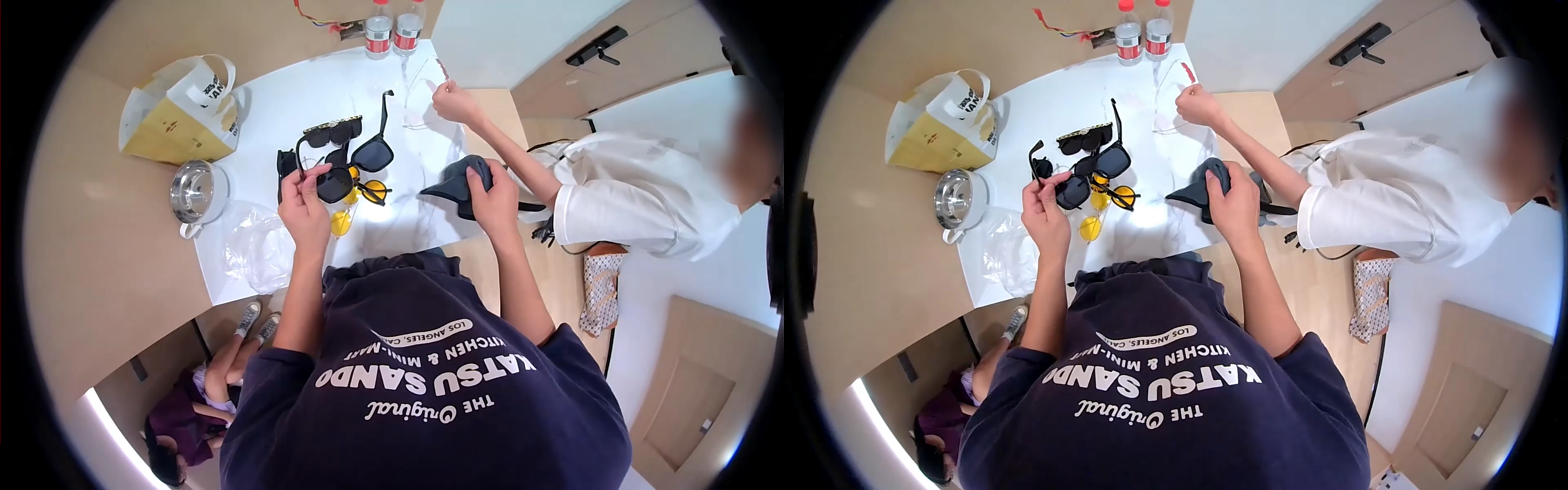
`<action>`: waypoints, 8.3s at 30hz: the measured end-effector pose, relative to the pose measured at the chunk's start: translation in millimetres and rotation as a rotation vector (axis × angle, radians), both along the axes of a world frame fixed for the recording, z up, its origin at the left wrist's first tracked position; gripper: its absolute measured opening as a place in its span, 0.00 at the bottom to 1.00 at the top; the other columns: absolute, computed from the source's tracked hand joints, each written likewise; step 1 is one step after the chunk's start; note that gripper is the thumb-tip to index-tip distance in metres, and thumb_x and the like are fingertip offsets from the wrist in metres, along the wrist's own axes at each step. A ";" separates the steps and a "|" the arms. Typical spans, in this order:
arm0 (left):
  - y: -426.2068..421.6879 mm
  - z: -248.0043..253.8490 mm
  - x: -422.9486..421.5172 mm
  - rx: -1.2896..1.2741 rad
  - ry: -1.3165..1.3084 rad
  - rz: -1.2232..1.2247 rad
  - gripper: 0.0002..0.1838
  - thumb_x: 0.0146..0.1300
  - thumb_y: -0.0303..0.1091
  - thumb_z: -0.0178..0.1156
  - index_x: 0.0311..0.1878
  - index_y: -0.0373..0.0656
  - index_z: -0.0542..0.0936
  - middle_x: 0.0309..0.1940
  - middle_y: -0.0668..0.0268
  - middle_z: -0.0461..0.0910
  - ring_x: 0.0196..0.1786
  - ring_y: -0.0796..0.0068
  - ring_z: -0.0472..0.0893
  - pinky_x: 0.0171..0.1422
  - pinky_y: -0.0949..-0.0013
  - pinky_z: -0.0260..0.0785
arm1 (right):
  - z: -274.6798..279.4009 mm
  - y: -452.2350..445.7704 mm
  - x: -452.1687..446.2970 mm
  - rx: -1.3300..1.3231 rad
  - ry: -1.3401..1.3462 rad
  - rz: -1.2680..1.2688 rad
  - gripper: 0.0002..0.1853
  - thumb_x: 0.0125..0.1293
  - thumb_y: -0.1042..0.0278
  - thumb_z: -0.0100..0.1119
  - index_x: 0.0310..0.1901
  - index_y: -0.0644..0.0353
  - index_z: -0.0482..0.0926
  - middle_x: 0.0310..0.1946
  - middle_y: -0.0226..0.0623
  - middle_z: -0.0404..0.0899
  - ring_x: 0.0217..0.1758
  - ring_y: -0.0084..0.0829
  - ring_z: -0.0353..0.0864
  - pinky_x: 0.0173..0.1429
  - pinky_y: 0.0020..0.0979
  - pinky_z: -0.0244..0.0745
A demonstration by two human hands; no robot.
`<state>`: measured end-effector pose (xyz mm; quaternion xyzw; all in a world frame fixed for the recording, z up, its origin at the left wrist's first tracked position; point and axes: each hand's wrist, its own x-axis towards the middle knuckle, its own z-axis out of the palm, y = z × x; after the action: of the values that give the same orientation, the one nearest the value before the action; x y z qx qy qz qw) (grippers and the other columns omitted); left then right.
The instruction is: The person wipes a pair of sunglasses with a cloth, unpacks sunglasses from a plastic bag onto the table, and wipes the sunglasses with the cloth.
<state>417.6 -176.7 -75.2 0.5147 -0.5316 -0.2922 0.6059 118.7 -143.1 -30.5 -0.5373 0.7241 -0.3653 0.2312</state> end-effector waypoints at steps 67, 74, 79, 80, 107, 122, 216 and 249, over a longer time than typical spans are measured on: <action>9.0 25.7 -12.1 -0.211 -0.379 -0.179 0.10 0.70 0.15 0.52 0.47 0.30 0.83 0.44 0.52 0.88 0.47 0.60 0.89 0.48 0.69 0.83 | 6.3 2.2 86.7 -0.287 0.318 0.238 0.16 0.57 0.72 0.70 0.48 0.59 0.87 0.44 0.41 0.79 0.37 0.43 0.84 0.39 0.38 0.80; 8.1 35.3 -11.9 -0.211 -0.372 -0.121 0.10 0.72 0.18 0.53 0.49 0.31 0.83 0.43 0.54 0.89 0.43 0.64 0.89 0.49 0.71 0.81 | 12.1 4.4 96.4 -0.245 0.271 0.305 0.16 0.58 0.71 0.69 0.49 0.61 0.87 0.44 0.41 0.79 0.39 0.43 0.84 0.41 0.38 0.80; 21.1 29.5 -15.2 -0.200 -0.298 -0.154 0.10 0.74 0.20 0.52 0.50 0.31 0.82 0.42 0.56 0.89 0.42 0.66 0.89 0.49 0.72 0.80 | 28.3 -4.3 94.2 -0.286 0.301 0.214 0.15 0.59 0.70 0.68 0.48 0.62 0.87 0.44 0.42 0.79 0.40 0.44 0.84 0.42 0.39 0.80; 21.1 31.4 -14.4 -0.206 -0.311 -0.129 0.10 0.74 0.20 0.52 0.49 0.31 0.82 0.42 0.56 0.89 0.42 0.66 0.89 0.49 0.72 0.80 | 29.1 -2.0 97.3 -0.283 0.310 0.281 0.14 0.60 0.70 0.68 0.48 0.61 0.87 0.43 0.42 0.79 0.40 0.44 0.84 0.42 0.39 0.80; 26.1 24.4 -22.6 -0.221 -0.356 -0.012 0.07 0.74 0.24 0.56 0.48 0.31 0.81 0.41 0.56 0.89 0.40 0.65 0.88 0.48 0.70 0.79 | 48.5 0.9 80.9 -0.239 0.088 0.311 0.12 0.59 0.68 0.69 0.44 0.59 0.87 0.41 0.40 0.78 0.33 0.44 0.83 0.39 0.41 0.80; 28.5 27.6 -37.0 -0.273 -0.330 0.025 0.10 0.72 0.24 0.58 0.50 0.34 0.86 0.40 0.53 0.89 0.39 0.60 0.89 0.45 0.66 0.80 | 59.1 8.5 101.0 -0.325 0.081 0.651 0.12 0.57 0.71 0.69 0.44 0.57 0.88 0.45 0.36 0.80 0.34 0.38 0.84 0.39 0.37 0.80; 24.4 33.8 -51.0 0.773 0.997 -0.347 0.11 0.80 0.30 0.46 0.58 0.41 0.74 0.51 0.59 0.85 0.47 0.66 0.87 0.46 0.69 0.79 | 66.4 -16.8 81.1 -0.625 0.138 0.401 0.12 0.59 0.72 0.72 0.46 0.60 0.86 0.45 0.40 0.79 0.38 0.39 0.84 0.41 0.33 0.80; 33.3 32.2 -45.1 0.815 1.026 -0.370 0.13 0.78 0.35 0.51 0.54 0.39 0.79 0.39 0.66 0.84 0.41 0.79 0.81 0.42 0.75 0.73 | 57.3 -11.8 77.5 -0.492 0.064 0.478 0.14 0.58 0.70 0.71 0.47 0.57 0.86 0.46 0.37 0.79 0.40 0.40 0.84 0.42 0.35 0.80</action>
<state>372.5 -143.4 -43.1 0.3988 -0.1038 -0.7750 0.4790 196.3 -154.9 26.8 -0.7426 0.4749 -0.4475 0.1507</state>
